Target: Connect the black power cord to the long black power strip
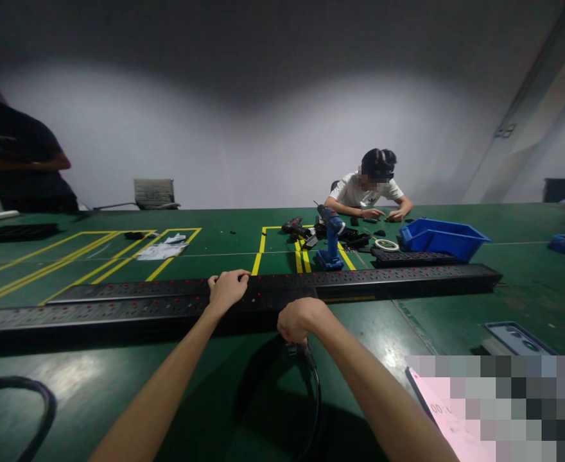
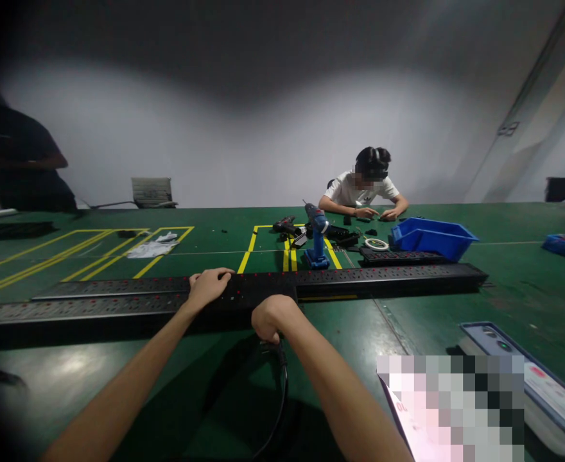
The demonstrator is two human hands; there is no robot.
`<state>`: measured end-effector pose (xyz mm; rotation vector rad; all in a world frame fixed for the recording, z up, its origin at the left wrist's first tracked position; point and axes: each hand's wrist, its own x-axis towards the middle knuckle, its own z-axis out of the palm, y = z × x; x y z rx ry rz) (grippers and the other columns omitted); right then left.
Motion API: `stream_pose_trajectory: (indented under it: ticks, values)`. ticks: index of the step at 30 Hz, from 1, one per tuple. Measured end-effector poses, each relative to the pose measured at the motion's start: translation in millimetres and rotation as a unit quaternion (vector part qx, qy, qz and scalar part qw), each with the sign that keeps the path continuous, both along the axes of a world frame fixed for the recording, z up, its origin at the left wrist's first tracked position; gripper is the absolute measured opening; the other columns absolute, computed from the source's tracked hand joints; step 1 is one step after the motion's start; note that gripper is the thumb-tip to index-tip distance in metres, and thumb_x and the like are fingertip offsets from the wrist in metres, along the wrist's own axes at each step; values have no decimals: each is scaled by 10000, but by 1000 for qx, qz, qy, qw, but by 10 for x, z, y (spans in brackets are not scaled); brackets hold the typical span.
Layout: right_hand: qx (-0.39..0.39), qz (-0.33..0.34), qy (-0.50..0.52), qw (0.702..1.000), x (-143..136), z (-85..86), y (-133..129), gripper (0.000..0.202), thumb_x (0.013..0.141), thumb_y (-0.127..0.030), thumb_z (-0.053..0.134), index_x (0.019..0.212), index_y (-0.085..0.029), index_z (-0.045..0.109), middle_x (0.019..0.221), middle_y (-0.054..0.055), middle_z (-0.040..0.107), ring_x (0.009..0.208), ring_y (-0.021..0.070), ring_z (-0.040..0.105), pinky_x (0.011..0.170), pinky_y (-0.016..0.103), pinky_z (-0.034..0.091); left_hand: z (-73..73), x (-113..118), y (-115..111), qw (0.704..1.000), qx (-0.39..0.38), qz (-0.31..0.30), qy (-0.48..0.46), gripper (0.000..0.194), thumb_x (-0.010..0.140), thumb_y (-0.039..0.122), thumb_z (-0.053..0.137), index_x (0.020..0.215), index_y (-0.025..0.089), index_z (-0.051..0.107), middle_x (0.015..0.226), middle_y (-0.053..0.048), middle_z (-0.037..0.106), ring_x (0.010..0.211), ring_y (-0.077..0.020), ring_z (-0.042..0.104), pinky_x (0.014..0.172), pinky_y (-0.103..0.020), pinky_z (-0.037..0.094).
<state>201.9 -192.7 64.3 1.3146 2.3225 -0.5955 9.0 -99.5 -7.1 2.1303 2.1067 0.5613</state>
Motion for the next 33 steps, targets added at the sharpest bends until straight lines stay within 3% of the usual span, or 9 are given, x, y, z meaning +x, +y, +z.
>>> stream_pose_trajectory:
  ticks: [3,7,12,17,23,27,33]
  values:
    - [-86,101,-56,990,51,-1,65,421,556,-55,757,957,-163,694,742,5,688,719,186,651,638,231,463,2,-1,0,1000,1,1,-6,339,885,400,420,1049,346,712,1126,-31,704,1134,-270,553,989,-455,268]
    - [-164,108,-18,980,110,-41,138,487,667,-186,744,1137,-180,614,741,-33,646,669,135,623,626,198,444,-8,-8,7,1000,5,1,-9,339,888,400,419,1047,351,715,1116,-38,705,1129,-274,552,992,-465,264]
    - [-252,135,49,957,68,-132,164,508,607,-186,801,1087,-176,636,763,-63,625,724,104,624,687,159,445,-21,-16,12,1000,10,1,-17,335,894,401,417,1046,363,713,1117,-36,704,1122,-279,553,998,-479,252]
    - [-304,168,103,932,21,-137,171,378,595,-225,815,929,-155,655,784,-64,622,740,98,616,713,157,459,-5,-11,-7,1000,12,-1,-20,329,896,388,417,1026,361,719,1122,-31,702,1126,-280,548,999,-488,245]
    - [-388,84,242,885,163,96,152,416,718,-202,725,1092,-153,553,851,-25,634,718,122,641,699,227,510,-6,-21,-27,999,17,-6,-30,336,903,385,411,1023,340,722,1126,-41,701,1129,-281,543,1001,-486,240]
    - [-282,22,346,894,161,157,268,389,732,-203,718,1086,-154,565,809,-22,622,690,101,599,646,195,486,-24,-15,-31,999,26,0,-24,343,911,387,401,1028,331,719,1108,-53,705,1110,-283,552,999,-491,237]
    - [-35,-60,414,908,-43,-52,705,257,781,-317,638,971,-142,646,781,13,616,630,101,544,493,171,413,-5,2,-51,1000,26,7,-16,345,920,380,393,1040,330,713,1109,-63,701,1108,-284,547,991,-488,241]
